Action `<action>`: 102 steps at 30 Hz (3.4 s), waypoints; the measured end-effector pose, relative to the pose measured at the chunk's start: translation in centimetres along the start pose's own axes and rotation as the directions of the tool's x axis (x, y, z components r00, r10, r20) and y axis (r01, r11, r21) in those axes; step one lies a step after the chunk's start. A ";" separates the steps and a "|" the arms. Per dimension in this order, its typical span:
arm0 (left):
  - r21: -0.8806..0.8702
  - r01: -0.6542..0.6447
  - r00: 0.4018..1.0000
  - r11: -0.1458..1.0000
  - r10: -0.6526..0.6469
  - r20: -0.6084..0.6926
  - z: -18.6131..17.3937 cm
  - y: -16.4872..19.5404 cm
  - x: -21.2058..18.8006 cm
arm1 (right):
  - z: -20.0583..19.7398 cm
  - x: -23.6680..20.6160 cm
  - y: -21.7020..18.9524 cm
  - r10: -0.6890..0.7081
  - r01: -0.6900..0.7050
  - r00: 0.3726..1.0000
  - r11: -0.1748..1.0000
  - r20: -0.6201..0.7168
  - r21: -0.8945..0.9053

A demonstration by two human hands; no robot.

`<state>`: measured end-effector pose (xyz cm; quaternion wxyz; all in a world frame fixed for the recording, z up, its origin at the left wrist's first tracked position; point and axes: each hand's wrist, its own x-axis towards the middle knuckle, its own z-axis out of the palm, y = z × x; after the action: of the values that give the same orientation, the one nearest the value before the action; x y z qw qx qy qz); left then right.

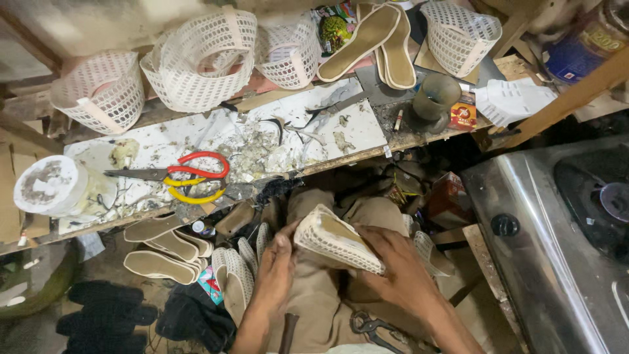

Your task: The person uses a curved metal tool to press and shape the upper of a white slipper around its sole. They repeatedly adjust the slipper, reposition the tool, and work along the edges to secure the upper to the sole.

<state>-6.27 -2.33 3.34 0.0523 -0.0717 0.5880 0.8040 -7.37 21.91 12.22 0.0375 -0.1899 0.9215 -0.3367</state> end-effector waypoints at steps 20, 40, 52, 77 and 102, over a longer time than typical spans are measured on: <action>-0.016 0.352 0.935 0.936 -0.353 -0.047 11.2 2.8 -0.4 | 2.2 -4.6 0.6 0.502 -0.385 0.834 0.233 0.228 0.893; -0.191 0.235 0.964 0.953 -0.203 0.174 14.4 6.4 2.6 | -1.5 -3.5 -5.1 0.418 -0.261 0.861 0.852 -0.291 0.453; -0.332 0.066 0.951 0.941 0.041 0.305 13.0 9.8 3.9 | -11.7 -10.5 4.7 0.653 0.045 0.675 0.428 -0.343 0.903; -0.301 0.157 0.981 0.941 -0.112 0.161 10.3 9.6 2.8 | -21.0 -12.3 14.4 0.566 -0.739 0.584 0.668 -0.582 -0.092; -0.108 -0.128 0.965 0.986 0.149 0.215 9.4 10.0 1.3 | 0.1 -5.3 -0.8 0.239 -0.463 0.853 -0.065 0.464 0.884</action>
<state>-9.69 3.58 15.25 0.0579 0.0573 0.5439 0.8352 -2.21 23.33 12.34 0.3175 0.1071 0.4418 -0.8322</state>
